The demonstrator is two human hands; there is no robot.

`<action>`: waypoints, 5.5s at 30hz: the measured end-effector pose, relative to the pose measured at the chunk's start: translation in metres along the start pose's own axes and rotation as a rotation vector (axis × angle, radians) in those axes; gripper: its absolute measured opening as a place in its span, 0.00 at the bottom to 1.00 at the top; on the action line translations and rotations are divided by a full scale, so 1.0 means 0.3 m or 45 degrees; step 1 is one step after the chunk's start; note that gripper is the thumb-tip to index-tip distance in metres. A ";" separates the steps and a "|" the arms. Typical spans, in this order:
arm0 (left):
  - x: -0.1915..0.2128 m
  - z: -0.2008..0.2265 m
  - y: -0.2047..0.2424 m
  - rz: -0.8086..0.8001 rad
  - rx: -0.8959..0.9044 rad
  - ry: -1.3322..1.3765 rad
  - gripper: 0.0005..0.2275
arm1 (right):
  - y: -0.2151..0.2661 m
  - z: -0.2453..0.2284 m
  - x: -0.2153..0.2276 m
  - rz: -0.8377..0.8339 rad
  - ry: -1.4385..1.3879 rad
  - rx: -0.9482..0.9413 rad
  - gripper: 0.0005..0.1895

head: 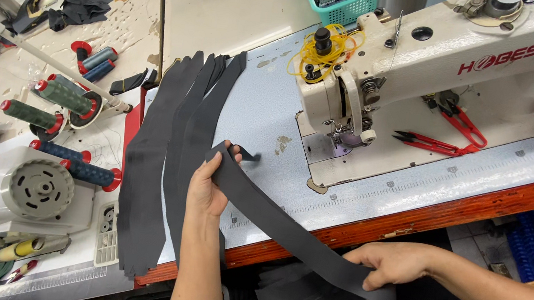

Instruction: The person repeatedly picks up long dark fabric strips, folds them lengthwise, and sews them on a Hobest industrial sewing machine. After each strip is stitched, the person cuts the thread and places the finished piece aside, then repeats the process with the next strip.

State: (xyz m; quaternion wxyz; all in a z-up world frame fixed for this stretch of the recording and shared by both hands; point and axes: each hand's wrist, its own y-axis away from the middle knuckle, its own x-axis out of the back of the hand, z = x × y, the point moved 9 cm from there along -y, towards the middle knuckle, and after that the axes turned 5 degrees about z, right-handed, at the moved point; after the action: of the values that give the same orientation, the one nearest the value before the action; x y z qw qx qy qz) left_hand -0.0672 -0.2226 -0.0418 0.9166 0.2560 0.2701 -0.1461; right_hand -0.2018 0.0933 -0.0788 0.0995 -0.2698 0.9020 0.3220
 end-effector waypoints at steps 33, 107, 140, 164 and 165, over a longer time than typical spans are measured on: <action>-0.280 0.015 0.381 -0.036 -0.873 -0.902 0.06 | -0.128 -0.197 0.061 0.900 -0.083 0.733 0.13; -0.388 -0.384 -0.200 -0.067 -0.353 -1.457 0.09 | 0.207 -0.213 -0.047 0.218 0.933 1.153 0.20; -0.537 -0.491 0.244 -0.905 -1.328 -1.984 0.13 | 0.268 -0.159 -0.023 0.127 0.847 1.191 0.20; -0.568 -0.505 0.385 -1.004 -1.658 -1.937 0.07 | 0.215 -0.166 0.030 0.373 0.892 1.145 0.10; -0.568 -0.503 0.381 -0.998 -1.645 -1.944 0.07 | 0.210 -0.167 0.036 0.388 0.887 1.156 0.07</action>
State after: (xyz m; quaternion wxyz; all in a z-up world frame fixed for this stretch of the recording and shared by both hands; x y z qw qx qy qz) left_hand -0.2224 -0.0234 -0.0094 0.6941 -0.5406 -0.2845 -0.3809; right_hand -0.2457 0.0977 -0.0107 -0.1444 -0.1575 0.9577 -0.1929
